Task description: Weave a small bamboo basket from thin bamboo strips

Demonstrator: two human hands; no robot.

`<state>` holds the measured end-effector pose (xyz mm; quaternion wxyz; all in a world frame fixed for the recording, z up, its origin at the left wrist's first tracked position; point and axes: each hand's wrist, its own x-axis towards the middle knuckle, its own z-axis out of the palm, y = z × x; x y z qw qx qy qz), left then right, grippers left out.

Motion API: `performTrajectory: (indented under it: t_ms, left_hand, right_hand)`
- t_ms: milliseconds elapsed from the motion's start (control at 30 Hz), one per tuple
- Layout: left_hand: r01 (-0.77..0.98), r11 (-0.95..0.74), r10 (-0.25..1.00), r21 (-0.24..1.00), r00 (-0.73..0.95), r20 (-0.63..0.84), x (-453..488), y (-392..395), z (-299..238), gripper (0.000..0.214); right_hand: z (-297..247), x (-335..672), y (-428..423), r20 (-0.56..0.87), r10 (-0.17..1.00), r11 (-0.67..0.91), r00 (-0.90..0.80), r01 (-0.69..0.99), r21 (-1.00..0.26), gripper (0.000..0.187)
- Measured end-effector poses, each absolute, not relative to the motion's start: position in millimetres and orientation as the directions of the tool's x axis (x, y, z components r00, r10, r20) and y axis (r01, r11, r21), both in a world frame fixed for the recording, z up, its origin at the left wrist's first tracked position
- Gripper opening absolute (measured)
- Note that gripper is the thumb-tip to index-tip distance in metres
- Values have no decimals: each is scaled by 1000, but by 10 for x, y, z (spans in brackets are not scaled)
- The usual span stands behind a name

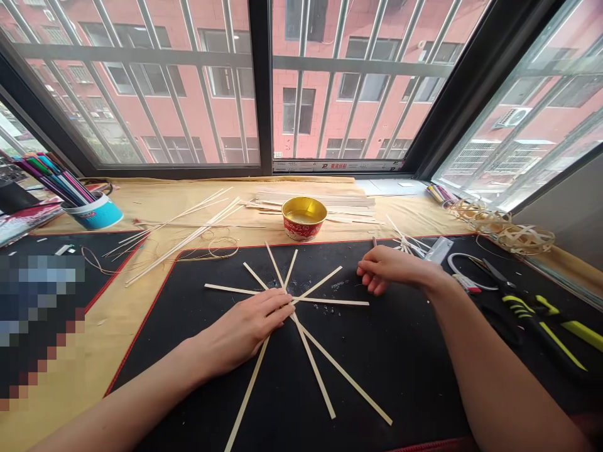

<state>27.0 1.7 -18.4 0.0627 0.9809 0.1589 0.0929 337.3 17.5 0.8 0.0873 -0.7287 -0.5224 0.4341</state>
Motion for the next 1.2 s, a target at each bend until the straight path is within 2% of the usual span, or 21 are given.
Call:
performTrajectory:
  t_ms: [100,200,400,533,633,700,733,967,1067,1200]
  left_hand:
    - [292,-948,308,124,941,140,269,18,-174,49]
    - [297,-948,311,119,943,122,267,19,-159,57]
    - [296,-942,313,161,945,95,265,14,-145,57]
    - [286,-944,303,163,948,94,271,10,-133,54]
    - [286,-945,304,160,948,98,273,7,-129,54]
    - [289,-945,306,151,947,100,274,6,-131,53]
    - [291,-946,306,140,947,95,274,6,-133,52]
    - [284,-951,298,119,946,130,265,-10,-167,40]
    - [328,-923,359,202,921,148,251,-15,-178,36]
    - [413,-766,528,493,842,115,233,17,-170,51]
  right_hand:
    - [-65,3327,211,-426,897,-375,116,710,-596,16]
    - [-88,3237,234,-324,943,-267,75,753,-602,4]
    - [-78,3241,248,-258,966,-174,-1,736,-655,16]
    - [-57,3264,232,-294,952,-190,-83,592,-783,19]
    - [-44,3229,205,-306,935,-243,-178,304,-921,26]
    - [-53,3179,187,-319,919,-304,-230,101,-947,35]
    - [-64,3148,180,-334,911,-332,-243,51,-942,38]
    - [-208,2985,203,-362,917,-357,-165,60,-932,31]
    - [-250,2982,226,-376,917,-371,-130,68,-926,27]
    - [-251,2986,228,-392,912,-385,-119,75,-920,27]
